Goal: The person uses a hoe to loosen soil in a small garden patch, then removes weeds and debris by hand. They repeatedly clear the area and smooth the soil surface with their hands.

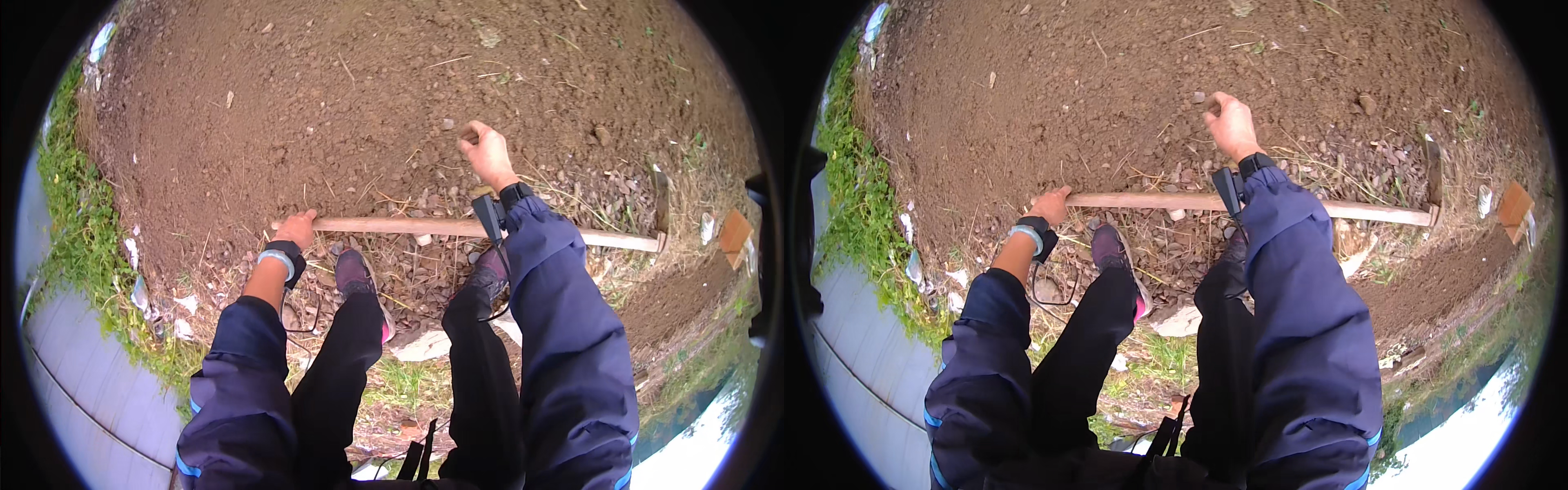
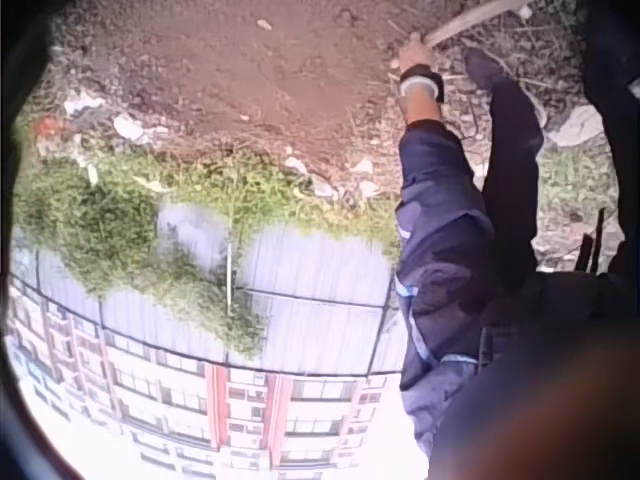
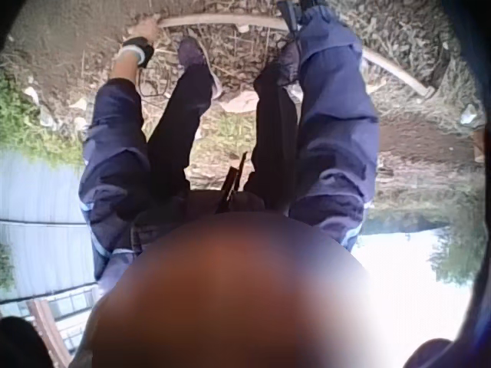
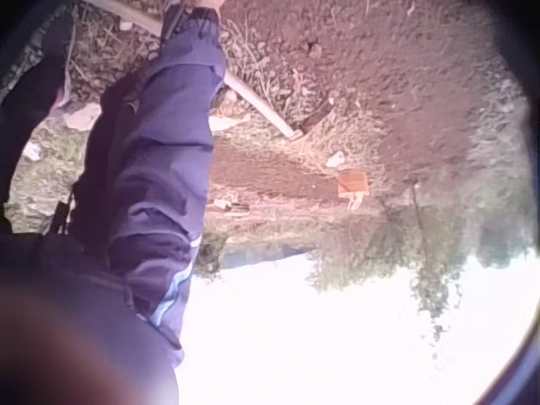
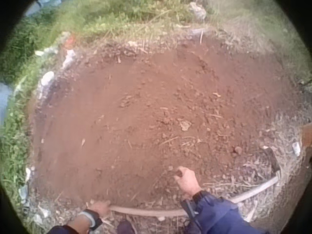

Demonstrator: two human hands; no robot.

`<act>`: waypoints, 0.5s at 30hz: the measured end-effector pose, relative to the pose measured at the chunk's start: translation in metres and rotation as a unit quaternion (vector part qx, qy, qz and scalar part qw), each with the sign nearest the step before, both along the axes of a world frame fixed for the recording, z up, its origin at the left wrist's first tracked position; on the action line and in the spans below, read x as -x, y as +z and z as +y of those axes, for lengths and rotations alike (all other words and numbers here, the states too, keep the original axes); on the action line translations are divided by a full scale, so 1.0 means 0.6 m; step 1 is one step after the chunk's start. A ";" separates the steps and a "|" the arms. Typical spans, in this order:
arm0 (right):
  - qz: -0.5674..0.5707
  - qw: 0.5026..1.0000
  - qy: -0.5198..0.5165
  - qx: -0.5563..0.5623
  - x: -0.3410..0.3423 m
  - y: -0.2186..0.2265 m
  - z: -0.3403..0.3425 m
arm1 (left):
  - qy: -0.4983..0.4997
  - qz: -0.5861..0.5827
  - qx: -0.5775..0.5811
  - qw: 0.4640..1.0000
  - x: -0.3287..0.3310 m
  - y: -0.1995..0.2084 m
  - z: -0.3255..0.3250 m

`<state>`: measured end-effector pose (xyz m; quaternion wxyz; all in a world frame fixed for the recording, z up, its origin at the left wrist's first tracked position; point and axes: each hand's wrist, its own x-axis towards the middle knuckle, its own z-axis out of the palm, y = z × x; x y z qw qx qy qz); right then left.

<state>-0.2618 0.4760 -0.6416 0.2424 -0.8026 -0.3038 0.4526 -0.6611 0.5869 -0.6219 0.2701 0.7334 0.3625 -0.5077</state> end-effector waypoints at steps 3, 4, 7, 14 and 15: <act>-0.142 0.985 0.098 -0.025 0.024 -0.072 0.034 | -0.006 -0.041 0.041 0.998 -0.003 -0.026 -0.002; -0.180 0.976 0.124 -0.023 0.031 -0.092 0.042 | 0.001 -0.015 0.020 1.000 -0.013 -0.032 0.004; -0.249 0.950 0.190 0.005 0.038 -0.128 0.048 | 0.045 0.005 -0.046 0.998 -0.052 -0.046 0.040; -0.176 0.975 0.099 -0.096 0.045 -0.120 0.031 | 0.300 -0.325 -0.356 0.823 -0.122 -0.143 0.160; -0.158 0.976 0.090 -0.121 0.047 -0.111 0.023 | 0.314 -0.280 -0.335 0.843 -0.124 -0.153 0.166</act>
